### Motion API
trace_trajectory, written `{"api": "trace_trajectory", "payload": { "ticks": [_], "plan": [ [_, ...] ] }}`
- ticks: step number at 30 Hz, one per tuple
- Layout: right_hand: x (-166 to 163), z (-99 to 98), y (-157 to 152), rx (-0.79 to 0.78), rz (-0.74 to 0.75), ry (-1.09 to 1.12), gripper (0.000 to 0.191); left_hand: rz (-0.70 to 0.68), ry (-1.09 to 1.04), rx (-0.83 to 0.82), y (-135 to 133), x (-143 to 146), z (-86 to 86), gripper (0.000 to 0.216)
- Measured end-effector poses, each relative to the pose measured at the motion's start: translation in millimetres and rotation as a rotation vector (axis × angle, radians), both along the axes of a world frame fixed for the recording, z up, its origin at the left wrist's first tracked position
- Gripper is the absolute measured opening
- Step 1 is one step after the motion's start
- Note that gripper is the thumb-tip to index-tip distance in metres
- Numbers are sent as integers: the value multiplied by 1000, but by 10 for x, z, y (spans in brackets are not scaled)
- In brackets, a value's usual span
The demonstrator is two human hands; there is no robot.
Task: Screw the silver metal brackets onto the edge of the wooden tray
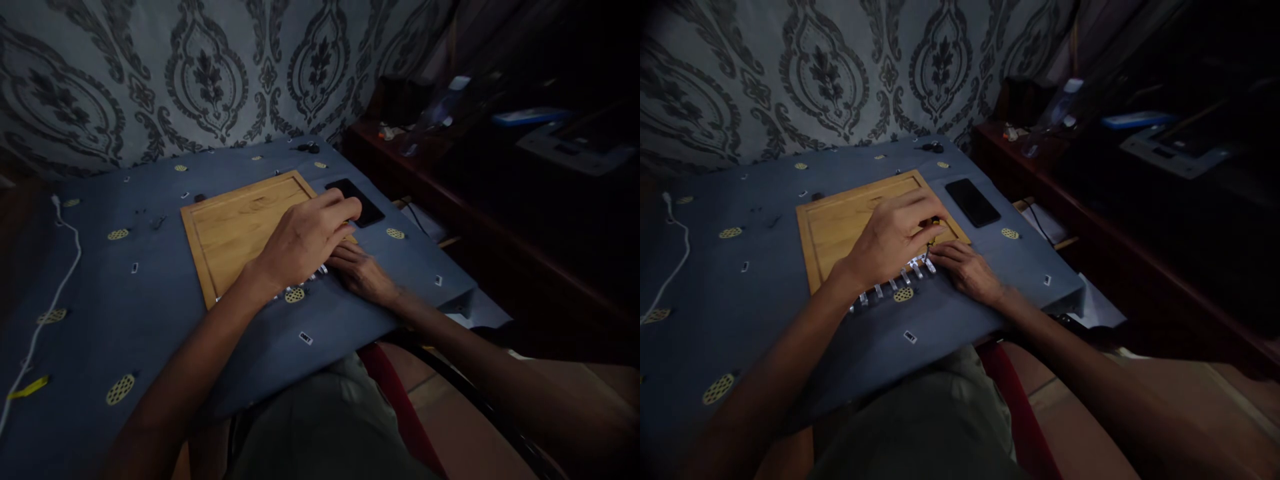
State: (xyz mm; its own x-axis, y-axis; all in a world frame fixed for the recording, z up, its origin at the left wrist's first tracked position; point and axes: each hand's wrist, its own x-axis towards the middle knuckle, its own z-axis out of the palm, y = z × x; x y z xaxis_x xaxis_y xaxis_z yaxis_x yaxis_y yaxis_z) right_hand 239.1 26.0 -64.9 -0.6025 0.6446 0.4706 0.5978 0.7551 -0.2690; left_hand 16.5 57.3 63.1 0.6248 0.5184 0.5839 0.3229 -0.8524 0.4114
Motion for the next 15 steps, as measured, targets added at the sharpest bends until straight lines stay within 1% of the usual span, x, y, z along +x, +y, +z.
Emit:
{"api": "trace_trajectory", "payload": {
  "ticks": [5,8,12,15],
  "plan": [
    [5,-4,5,-6,5,0,54,79,-22,39,-15,31,-28,9],
    [-5,-7,12,9,14,15,53,88,-30,25,-19,42,-35,10],
    [-21,-5,11,17,22,39,52,53,-60,-13,-22,35,-11,18],
    [-21,2,4,0,9,31,53,19,-47,-44,-20,24,22,17]
  ]
}}
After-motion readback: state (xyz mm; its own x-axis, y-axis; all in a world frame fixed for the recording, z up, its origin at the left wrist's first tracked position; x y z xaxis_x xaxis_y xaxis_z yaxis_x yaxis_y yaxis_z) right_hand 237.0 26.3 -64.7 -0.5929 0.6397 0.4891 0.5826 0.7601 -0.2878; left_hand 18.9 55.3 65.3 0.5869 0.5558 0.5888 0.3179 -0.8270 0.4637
